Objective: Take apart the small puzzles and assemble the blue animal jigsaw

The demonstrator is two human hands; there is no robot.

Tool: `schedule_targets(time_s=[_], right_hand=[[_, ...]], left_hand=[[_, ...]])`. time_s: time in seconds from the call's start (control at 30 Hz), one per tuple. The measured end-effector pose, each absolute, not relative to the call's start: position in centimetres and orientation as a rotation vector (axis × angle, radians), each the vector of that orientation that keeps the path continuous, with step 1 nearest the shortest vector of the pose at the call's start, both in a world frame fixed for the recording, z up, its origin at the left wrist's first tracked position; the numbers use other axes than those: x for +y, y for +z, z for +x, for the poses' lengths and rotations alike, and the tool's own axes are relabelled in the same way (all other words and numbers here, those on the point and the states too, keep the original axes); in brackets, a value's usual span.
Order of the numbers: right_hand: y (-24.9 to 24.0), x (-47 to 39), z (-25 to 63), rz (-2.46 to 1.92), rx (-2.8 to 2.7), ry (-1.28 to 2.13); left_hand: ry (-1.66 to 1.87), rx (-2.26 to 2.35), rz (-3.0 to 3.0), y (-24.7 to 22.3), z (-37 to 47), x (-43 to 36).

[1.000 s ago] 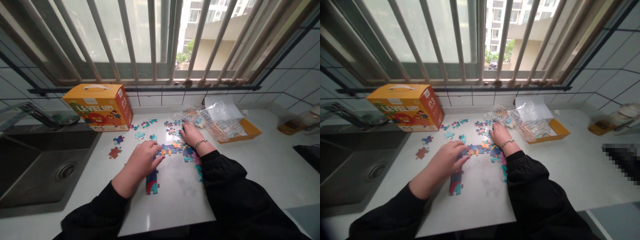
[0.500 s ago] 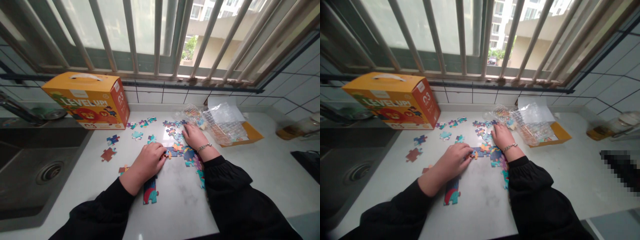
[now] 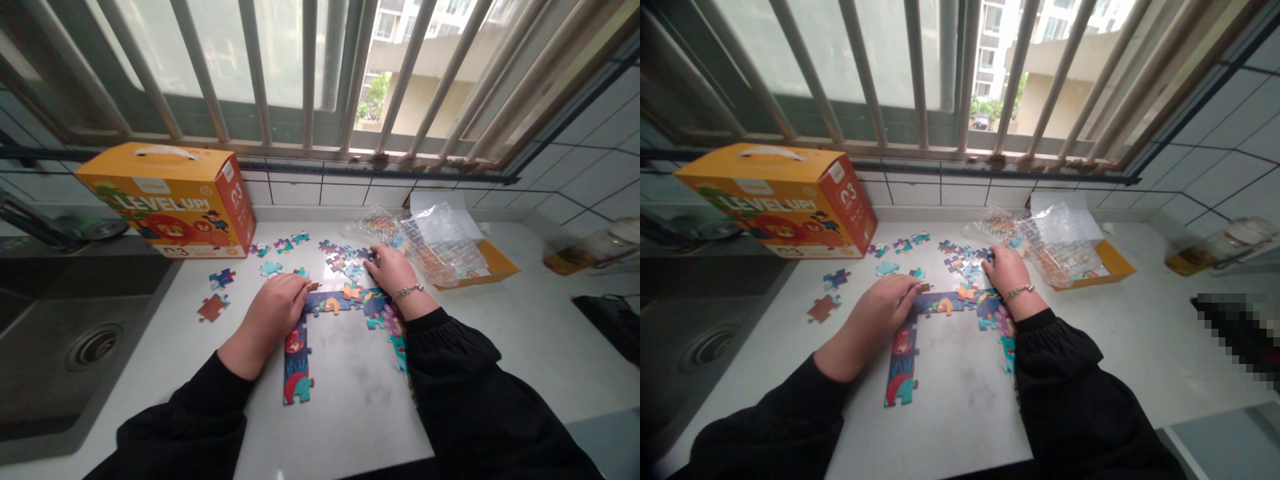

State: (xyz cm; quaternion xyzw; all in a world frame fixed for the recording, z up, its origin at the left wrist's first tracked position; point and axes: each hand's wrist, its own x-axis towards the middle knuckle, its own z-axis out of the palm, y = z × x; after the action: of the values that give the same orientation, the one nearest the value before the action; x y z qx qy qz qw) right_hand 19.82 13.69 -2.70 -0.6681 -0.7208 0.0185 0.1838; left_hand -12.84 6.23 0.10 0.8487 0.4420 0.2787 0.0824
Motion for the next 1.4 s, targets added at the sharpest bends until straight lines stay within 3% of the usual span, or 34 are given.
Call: schedule_targets(time_s=[0.2,0.6,0.83,0.93,1.17,1.4], right_hand=[[-3.0,14.0,20.4,-1.794,-1.983,0.156],[0.3,11.9,19.3,-1.780,-1.815,0.424],[1.5,7.0,15.6,-1.384,-1.565,1.305],[0.6,4.9,13.1,-1.311,-1.635,1.485],[-1.2,3.4,10.8,-1.312,-1.716,1.611],[-0.8,3.6,11.0,-1.338,-1.828,1.437]], left_hand=[[1.063,1.534,2.258,1.4,-15.3,6.1],[1.013,1.503,1.977,1.8,-15.3,5.8],[0.903,1.309,2.102,1.7,-15.3,5.6],[0.903,1.315,2.155,1.5,-15.2,5.7],[0.734,1.325,2.188,1.1,-14.6,5.8],[0.621,1.315,2.185,0.8,-14.4,5.9]])
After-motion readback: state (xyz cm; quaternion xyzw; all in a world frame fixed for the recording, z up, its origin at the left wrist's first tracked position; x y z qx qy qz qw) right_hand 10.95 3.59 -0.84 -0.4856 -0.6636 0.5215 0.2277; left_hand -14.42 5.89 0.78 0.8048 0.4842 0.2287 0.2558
